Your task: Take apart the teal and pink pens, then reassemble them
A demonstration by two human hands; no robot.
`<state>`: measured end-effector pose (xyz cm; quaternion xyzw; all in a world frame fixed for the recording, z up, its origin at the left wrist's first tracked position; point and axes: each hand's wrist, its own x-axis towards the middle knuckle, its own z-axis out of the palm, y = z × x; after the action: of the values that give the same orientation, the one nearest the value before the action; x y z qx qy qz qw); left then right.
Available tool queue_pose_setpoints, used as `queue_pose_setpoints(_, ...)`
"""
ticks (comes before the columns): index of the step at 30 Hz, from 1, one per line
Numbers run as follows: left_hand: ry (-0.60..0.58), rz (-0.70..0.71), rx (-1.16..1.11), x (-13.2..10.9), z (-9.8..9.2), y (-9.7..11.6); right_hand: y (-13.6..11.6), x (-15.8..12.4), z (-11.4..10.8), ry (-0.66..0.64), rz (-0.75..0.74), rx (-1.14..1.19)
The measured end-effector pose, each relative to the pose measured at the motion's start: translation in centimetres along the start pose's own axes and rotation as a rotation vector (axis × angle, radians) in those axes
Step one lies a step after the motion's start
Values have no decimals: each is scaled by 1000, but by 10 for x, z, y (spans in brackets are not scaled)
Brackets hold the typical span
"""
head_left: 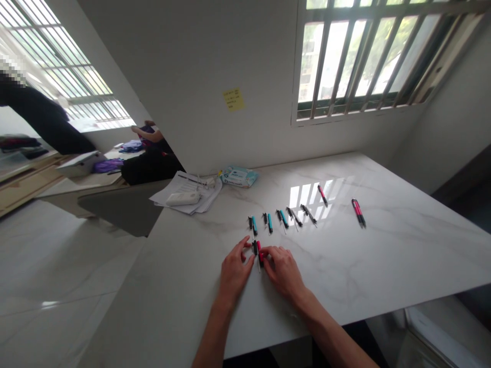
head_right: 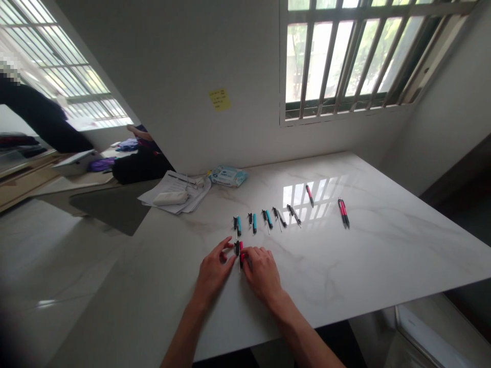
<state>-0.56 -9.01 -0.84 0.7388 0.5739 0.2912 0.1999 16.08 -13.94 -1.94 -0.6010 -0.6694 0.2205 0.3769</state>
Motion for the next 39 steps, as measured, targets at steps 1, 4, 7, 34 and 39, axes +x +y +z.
queue_pose_setpoints(1, -2, -6, -7, 0, -1, 0, -1, 0, 0, 0, 1, -2)
queue_pose_setpoints(4, -7, -21, -45, -1, -4, -1, -3, -1, -1, 8, -15, 23)
queue_pose_setpoints(7, -4, -23, -105, -6, -7, -4, 7, 2, -14, 41, -21, 129)
queue_pose_setpoints(34, 380, 283, 31, -78, -52, 56, 38, 18, -143, 264, 65, 105)
queue_pose_setpoints(39, 158, 439, 103, -70, -34, 70, 7, -34, -73, -70, 113, 277)
